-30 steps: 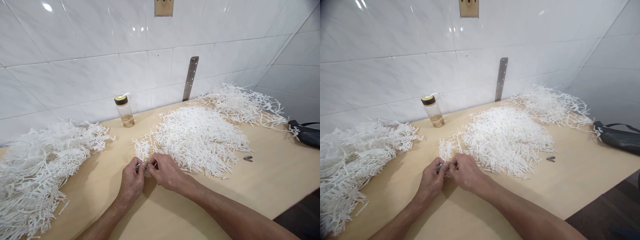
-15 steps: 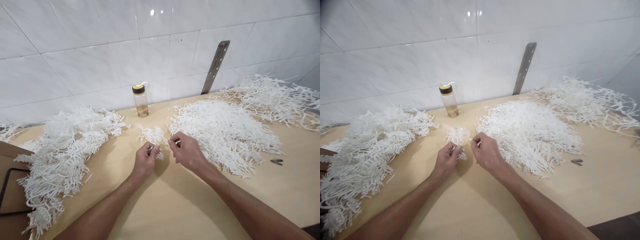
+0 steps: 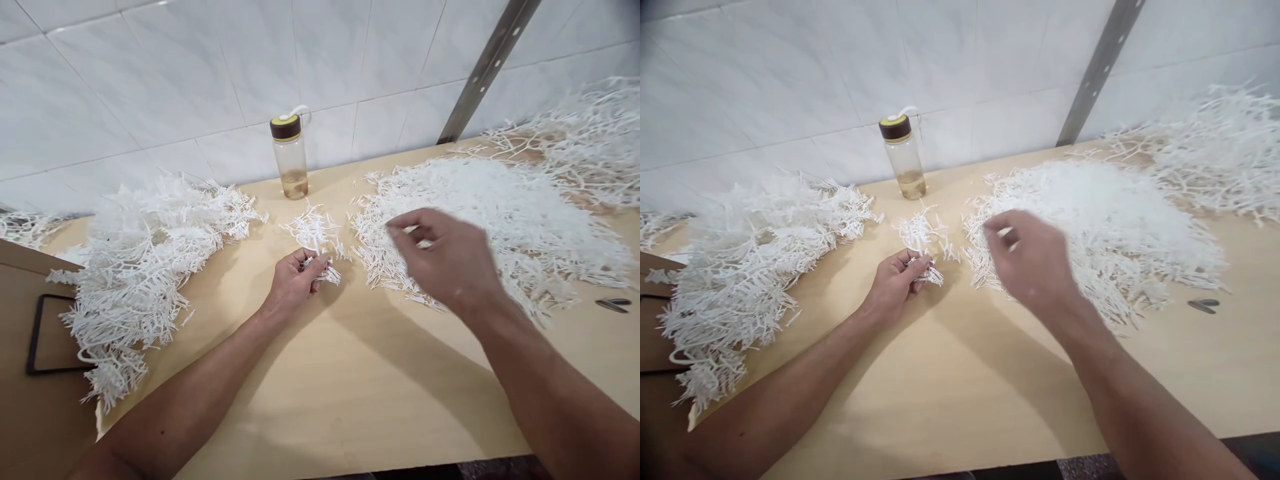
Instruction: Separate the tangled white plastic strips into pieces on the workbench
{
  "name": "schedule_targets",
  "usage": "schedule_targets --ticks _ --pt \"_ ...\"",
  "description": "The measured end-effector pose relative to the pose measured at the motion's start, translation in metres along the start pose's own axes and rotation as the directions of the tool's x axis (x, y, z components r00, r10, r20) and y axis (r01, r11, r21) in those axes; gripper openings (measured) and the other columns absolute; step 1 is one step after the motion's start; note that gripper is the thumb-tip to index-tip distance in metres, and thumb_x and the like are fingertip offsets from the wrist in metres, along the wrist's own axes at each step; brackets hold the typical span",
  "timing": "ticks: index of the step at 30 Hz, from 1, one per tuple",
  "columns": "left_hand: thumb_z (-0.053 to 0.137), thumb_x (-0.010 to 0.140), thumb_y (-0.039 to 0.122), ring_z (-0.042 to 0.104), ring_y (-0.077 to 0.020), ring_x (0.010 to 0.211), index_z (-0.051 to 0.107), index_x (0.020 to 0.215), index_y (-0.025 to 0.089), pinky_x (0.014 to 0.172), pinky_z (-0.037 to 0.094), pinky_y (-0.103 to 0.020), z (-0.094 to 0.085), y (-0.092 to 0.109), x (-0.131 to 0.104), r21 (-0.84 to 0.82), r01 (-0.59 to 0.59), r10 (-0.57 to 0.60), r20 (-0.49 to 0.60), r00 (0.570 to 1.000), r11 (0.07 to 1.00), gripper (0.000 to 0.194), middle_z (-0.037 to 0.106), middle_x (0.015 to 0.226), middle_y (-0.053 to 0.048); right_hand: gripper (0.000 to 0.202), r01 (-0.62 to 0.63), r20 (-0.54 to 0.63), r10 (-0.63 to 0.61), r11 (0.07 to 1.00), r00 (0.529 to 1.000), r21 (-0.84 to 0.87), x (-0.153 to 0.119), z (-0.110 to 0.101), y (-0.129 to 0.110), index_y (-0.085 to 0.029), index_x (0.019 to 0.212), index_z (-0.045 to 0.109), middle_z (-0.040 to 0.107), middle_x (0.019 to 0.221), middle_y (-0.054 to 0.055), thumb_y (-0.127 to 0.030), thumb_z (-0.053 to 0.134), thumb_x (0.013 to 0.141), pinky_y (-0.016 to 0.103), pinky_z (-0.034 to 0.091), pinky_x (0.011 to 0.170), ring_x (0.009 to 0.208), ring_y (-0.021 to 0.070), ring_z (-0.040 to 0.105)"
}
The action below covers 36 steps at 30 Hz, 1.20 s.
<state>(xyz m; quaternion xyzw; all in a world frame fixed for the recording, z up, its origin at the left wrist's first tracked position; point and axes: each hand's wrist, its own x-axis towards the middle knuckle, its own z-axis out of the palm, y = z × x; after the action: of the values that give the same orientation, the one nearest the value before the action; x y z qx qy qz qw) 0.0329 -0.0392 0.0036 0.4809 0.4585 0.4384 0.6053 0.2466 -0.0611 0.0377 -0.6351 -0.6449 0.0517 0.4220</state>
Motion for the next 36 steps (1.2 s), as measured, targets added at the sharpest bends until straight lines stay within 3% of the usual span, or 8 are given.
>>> schedule_targets --ticks 2,6,10,14,18,27,32,36 --pt "0.076 0.073 0.047 0.038 -0.0042 0.044 0.061 0.073 0.015 0.041 0.026 -0.019 -0.001 0.001 0.000 0.007 -0.003 0.003 0.018 1.000 1.000 0.035 0.053 0.057 0.003 0.019 0.048 0.184 -0.077 0.987 0.980 0.155 -0.011 0.016 -0.013 -0.019 0.098 0.069 0.072 0.089 0.006 -0.029 0.058 0.088 0.029 0.052 0.064 0.067 0.0155 0.064" --pt "0.072 0.077 0.051 0.038 -0.0046 0.042 0.060 0.071 0.015 0.042 0.026 -0.019 -0.001 0.003 -0.001 0.032 -0.016 0.014 0.052 0.999 0.999 0.038 0.050 0.052 0.004 0.022 0.020 0.307 -0.111 0.958 0.945 0.285 -0.023 0.036 -0.026 -0.020 0.101 0.069 0.072 0.100 0.007 -0.032 0.054 0.091 0.027 0.052 0.061 0.070 0.0153 0.065" --pt "0.074 0.074 0.052 0.040 -0.0049 0.039 0.056 0.074 0.017 0.040 0.027 -0.019 0.002 0.003 -0.003 0.079 -0.050 0.047 0.035 0.998 0.996 0.039 0.049 0.050 0.006 0.021 -0.120 0.381 -0.016 0.936 0.925 0.331 -0.025 0.041 -0.026 -0.021 0.100 0.071 0.072 0.085 0.003 -0.031 0.057 0.089 0.025 0.049 0.055 0.061 0.0133 0.063" --pt "0.073 0.076 0.049 0.040 -0.0052 0.039 0.054 0.080 0.019 0.040 0.030 -0.018 0.004 0.001 -0.003 0.075 -0.084 0.081 0.039 0.996 0.994 0.036 0.049 0.051 0.007 0.020 -0.210 0.407 0.065 0.923 0.911 0.324 -0.025 0.043 -0.025 -0.021 0.095 0.072 0.069 0.075 0.001 -0.035 0.059 0.087 0.024 0.045 0.050 0.055 0.0123 0.060" --pt "0.070 0.079 0.049 0.040 -0.0050 0.041 0.056 0.076 0.016 0.040 0.029 -0.017 0.002 0.004 -0.004 0.113 -0.058 0.052 0.061 0.997 0.992 0.035 0.050 0.051 0.005 0.021 -0.236 0.446 0.063 0.909 0.893 0.344 -0.025 0.043 -0.027 -0.020 0.090 0.069 0.070 0.079 0.001 -0.038 0.058 0.089 0.024 0.043 0.050 0.053 0.0111 0.057" --pt "0.073 0.074 0.051 0.040 -0.0058 0.042 0.060 0.077 0.016 0.040 0.026 -0.017 0.000 0.008 -0.004 0.163 0.015 -0.027 0.077 0.997 0.986 0.038 0.048 0.049 0.005 0.016 -0.177 0.455 0.019 0.935 0.890 0.308 -0.023 0.039 -0.027 -0.020 0.091 0.067 0.067 0.076 0.001 -0.029 0.054 0.090 0.026 0.044 0.057 0.061 0.0140 0.061" --pt "0.068 0.079 0.050 0.040 -0.0069 0.044 0.057 0.076 0.016 0.044 0.030 -0.019 0.001 0.005 -0.003 0.259 -0.021 0.008 0.050 0.999 0.966 0.035 0.048 0.049 0.006 0.012 -0.061 0.405 -0.038 0.971 0.913 0.229 -0.024 0.042 -0.028 -0.019 0.089 0.065 0.067 0.081 0.002 -0.020 0.053 0.089 0.027 0.042 0.065 0.073 0.0153 0.060" --pt "0.064 0.083 0.046 0.043 -0.0091 0.049 0.056 0.075 0.017 0.049 0.034 -0.021 0.004 -0.002 -0.004 0.384 -0.131 0.130 0.029 0.991 0.914 0.031 0.050 0.052 0.005 0.011 -0.046 0.435 -0.012 0.991 0.900 0.124 -0.026 0.047 -0.029 -0.018 0.084 0.059 0.064 0.081 0.003 -0.017 0.049 0.089 0.027 0.038 0.064 0.072 0.0146 0.056"
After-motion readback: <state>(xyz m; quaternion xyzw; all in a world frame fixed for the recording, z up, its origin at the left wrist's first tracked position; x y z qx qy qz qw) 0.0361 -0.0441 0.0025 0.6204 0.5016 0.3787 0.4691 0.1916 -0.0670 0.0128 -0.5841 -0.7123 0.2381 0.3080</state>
